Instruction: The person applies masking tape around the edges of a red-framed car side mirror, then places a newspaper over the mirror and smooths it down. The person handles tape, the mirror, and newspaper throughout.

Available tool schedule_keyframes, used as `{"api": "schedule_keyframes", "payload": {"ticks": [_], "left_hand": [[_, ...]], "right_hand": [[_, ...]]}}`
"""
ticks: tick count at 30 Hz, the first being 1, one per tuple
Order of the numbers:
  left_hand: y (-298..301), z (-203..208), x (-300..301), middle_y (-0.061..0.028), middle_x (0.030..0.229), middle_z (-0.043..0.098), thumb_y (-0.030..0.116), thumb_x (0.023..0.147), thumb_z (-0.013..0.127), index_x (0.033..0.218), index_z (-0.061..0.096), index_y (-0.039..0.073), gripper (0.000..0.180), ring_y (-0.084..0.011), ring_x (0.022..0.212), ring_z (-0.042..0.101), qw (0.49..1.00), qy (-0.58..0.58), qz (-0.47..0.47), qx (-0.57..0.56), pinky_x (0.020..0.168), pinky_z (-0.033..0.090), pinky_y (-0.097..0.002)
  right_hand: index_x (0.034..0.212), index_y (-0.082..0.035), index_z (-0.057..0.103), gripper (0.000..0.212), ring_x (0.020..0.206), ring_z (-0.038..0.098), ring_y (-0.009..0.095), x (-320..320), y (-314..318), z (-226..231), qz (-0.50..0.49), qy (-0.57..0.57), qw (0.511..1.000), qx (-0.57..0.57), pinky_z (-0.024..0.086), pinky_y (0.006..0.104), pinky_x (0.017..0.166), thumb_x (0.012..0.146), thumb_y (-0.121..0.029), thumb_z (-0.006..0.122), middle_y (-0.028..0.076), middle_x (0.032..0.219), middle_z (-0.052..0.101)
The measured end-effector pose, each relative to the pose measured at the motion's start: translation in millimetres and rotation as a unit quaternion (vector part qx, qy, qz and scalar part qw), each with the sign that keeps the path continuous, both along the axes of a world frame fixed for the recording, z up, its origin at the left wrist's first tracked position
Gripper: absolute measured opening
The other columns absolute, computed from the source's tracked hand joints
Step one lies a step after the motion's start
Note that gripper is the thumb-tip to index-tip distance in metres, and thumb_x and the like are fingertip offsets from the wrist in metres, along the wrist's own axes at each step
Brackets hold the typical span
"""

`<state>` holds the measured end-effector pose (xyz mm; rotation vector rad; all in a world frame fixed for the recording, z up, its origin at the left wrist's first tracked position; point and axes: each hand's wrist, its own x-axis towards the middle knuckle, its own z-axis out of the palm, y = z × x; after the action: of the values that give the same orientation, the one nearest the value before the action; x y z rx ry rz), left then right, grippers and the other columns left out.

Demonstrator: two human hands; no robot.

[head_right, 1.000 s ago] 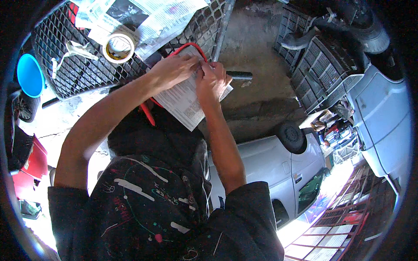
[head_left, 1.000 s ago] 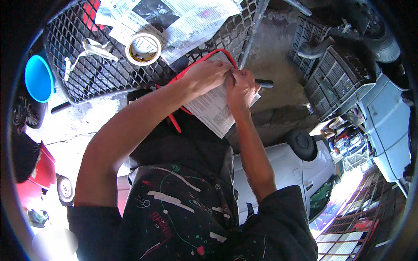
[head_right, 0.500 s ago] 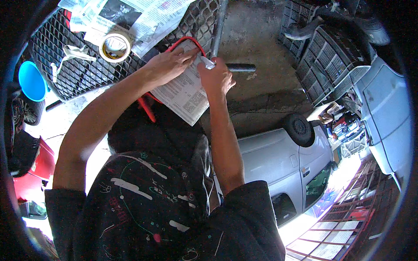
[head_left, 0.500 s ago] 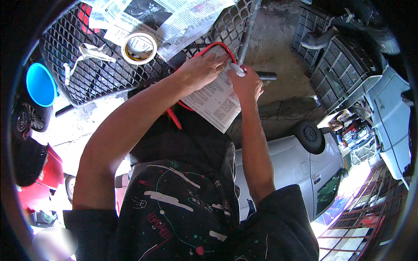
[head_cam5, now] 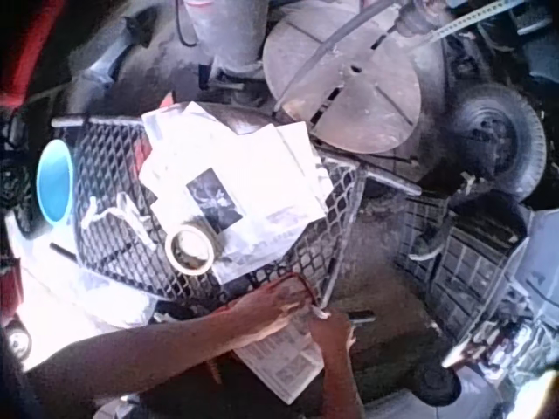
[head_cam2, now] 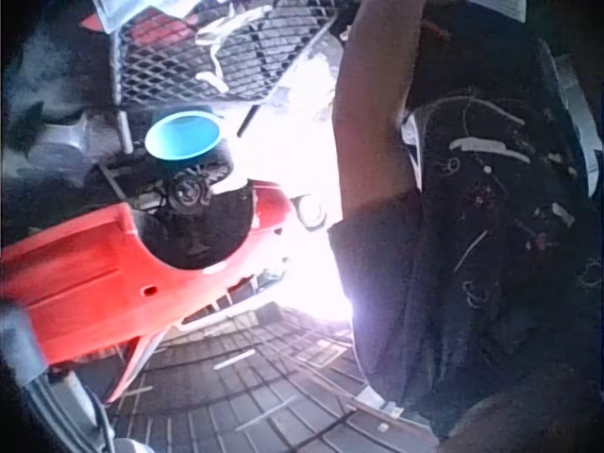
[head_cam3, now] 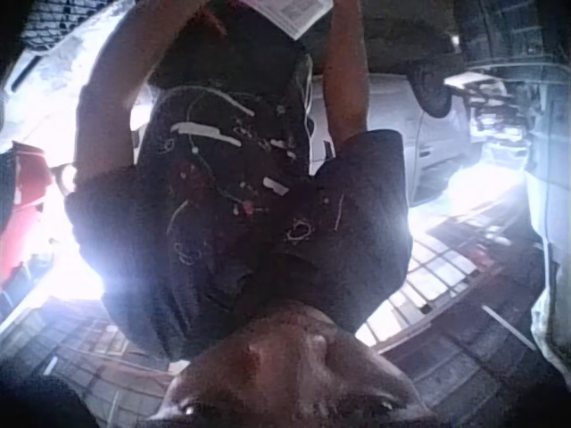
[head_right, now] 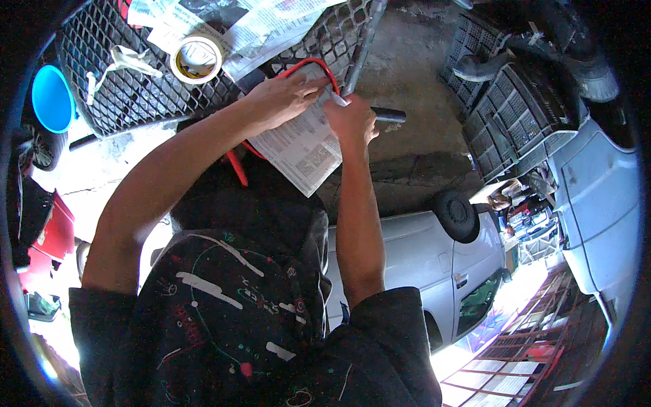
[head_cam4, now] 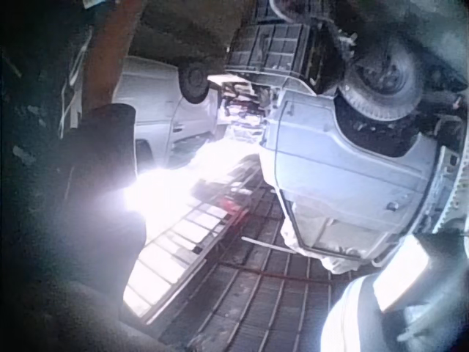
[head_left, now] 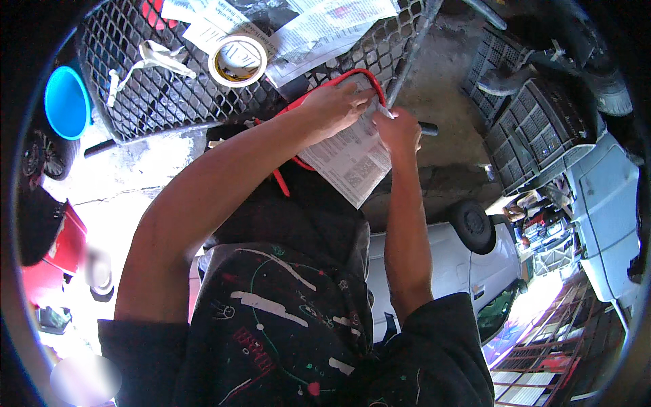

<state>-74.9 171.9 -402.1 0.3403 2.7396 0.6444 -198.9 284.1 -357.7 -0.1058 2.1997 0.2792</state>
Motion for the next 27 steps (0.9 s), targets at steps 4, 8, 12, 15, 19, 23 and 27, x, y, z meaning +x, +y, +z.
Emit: {"api": "schedule_keyframes", "payload": {"ticks": [4,8,12,15,19,23,27], "left_hand": [[1.8,-3.0,0.9,-0.0001,0.136,0.042,0.015,0.081,0.059,0.117,0.060,0.007,0.038,-0.0187,0.105,0.052,0.994,-0.024,0.073,0.073,0.085,0.052,-0.0253],[4.5,-4.1,2.2,0.0009,0.136,0.042,0.015,0.080,0.059,0.118,0.060,0.008,0.038,-0.0208,0.104,0.053,0.992,-0.013,0.096,0.086,0.084,0.053,-0.0266],[3.1,-1.8,-1.9,0.0007,0.137,0.041,0.015,0.080,0.059,0.118,0.060,0.008,0.038,-0.0229,0.105,0.052,0.991,-0.033,0.087,0.092,0.084,0.052,-0.0288],[1.6,4.2,-4.6,-0.0003,0.138,0.040,0.014,0.080,0.059,0.116,0.062,0.008,0.037,-0.0247,0.106,0.052,0.981,-0.090,0.102,0.139,0.085,0.051,-0.0305],[3.8,10.8,-5.6,0.0021,0.136,0.041,0.014,0.079,0.062,0.114,0.066,0.011,0.035,-0.0235,0.115,0.046,0.984,-0.103,0.102,0.108,0.087,0.050,-0.0304],[4.7,8.7,-4.4,0.0005,0.138,0.043,0.014,0.079,0.060,0.107,0.069,0.009,0.030,-0.0240,0.106,0.051,0.990,-0.076,0.085,0.088,0.084,0.050,-0.0319],[2.6,6.4,-4.3,0.0014,0.139,0.042,0.013,0.078,0.061,0.105,0.070,0.008,0.028,-0.0230,0.105,0.051,0.988,-0.087,0.086,0.099,0.086,0.049,-0.0315]], "right_hand": [[0.092,-0.010,0.070,0.038,0.088,0.066,0.032,4.9,-11.9,7.7,0.101,0.080,0.989,-0.074,0.046,0.0482,0.082,0.065,-0.036,0.067,0.015,0.091,0.070],[0.086,-0.011,0.068,0.030,0.083,0.066,0.032,7.2,-16.0,10.2,0.095,0.108,0.983,-0.116,0.043,0.0465,0.081,0.067,-0.034,0.067,0.012,0.087,0.070],[0.082,-0.011,0.066,0.025,0.077,0.065,0.033,11.6,-16.1,-0.6,0.063,0.150,0.983,-0.089,0.040,0.0446,0.080,0.069,-0.032,0.067,0.010,0.082,0.069],[0.079,-0.010,0.064,0.023,0.073,0.063,0.035,19.2,-12.0,-8.4,0.105,0.193,0.970,-0.103,0.040,0.0460,0.076,0.070,-0.031,0.067,0.011,0.081,0.068],[0.084,-0.009,0.060,0.022,0.074,0.063,0.037,26.6,-1.8,-16.6,0.137,0.212,0.956,-0.148,0.039,0.0474,0.074,0.074,-0.028,0.066,0.013,0.081,0.067],[0.089,-0.007,0.057,0.021,0.074,0.064,0.037,27.9,11.8,-20.5,0.183,0.219,0.933,-0.218,0.042,0.0471,0.071,0.077,-0.023,0.066,0.013,0.081,0.067],[0.095,-0.006,0.057,0.022,0.073,0.065,0.034,24.7,16.0,-24.6,0.179,0.201,0.922,-0.279,0.044,0.0458,0.065,0.079,-0.019,0.066,0.012,0.083,0.067]]}}
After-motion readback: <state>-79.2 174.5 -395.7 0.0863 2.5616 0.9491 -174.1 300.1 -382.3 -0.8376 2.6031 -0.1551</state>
